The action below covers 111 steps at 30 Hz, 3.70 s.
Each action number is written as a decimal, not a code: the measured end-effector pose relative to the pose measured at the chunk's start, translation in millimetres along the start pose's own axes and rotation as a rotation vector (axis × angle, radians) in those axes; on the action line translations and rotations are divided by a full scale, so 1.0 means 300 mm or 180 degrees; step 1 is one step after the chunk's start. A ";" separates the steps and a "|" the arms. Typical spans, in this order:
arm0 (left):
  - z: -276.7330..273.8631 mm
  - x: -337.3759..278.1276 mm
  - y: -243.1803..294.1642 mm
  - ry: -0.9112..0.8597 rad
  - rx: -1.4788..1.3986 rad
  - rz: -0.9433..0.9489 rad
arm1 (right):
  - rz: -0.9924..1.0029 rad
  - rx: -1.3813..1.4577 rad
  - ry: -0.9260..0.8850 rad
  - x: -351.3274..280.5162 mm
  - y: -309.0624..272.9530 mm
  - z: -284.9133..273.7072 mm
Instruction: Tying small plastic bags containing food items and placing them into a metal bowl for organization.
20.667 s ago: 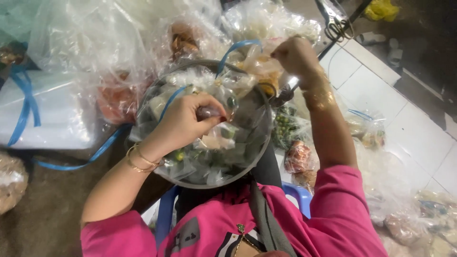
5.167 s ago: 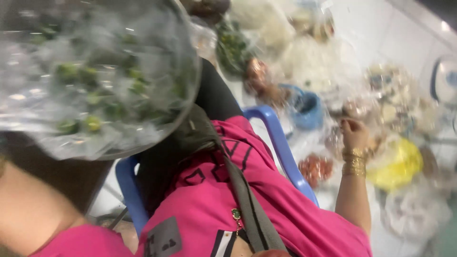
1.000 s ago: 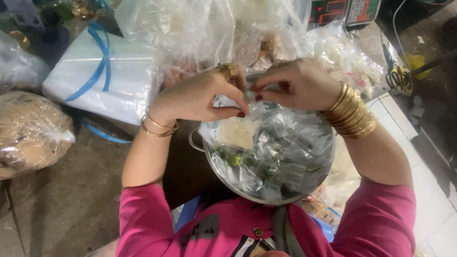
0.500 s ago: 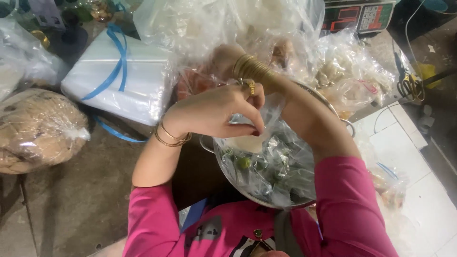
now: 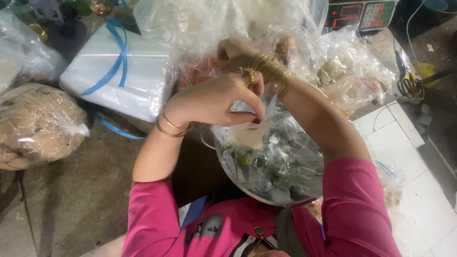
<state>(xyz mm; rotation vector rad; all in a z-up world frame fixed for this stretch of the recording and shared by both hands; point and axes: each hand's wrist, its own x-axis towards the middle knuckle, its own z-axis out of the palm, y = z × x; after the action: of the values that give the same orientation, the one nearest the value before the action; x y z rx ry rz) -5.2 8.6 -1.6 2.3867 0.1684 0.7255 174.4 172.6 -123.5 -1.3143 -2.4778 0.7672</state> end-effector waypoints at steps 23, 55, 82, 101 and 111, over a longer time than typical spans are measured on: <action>0.000 -0.005 -0.039 0.0334 -0.0015 0.0176 | -0.1188 0.0706 0.1223 -0.622 -0.245 -0.328; 0.151 0.051 -0.034 0.1463 -0.0235 -0.1378 | -0.0955 -0.1910 0.1141 -0.919 -0.032 -0.113; 0.323 0.349 -0.036 0.0919 -0.0439 -0.1154 | -0.0443 0.0898 0.1126 -1.044 -0.029 -0.280; 0.327 0.405 -0.029 0.0496 -0.0715 -0.1641 | 0.1112 -0.0873 0.1518 -1.011 0.462 -0.357; 0.315 0.402 -0.023 0.0331 -0.1001 -0.1848 | 0.1505 -0.1826 0.1601 -0.946 0.680 -0.161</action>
<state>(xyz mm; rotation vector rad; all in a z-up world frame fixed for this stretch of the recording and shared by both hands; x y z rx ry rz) 147.5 -1.6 -11.8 1.8637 0.7023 0.5445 499.6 49.7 -184.3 -2.0205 -2.0503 -0.2361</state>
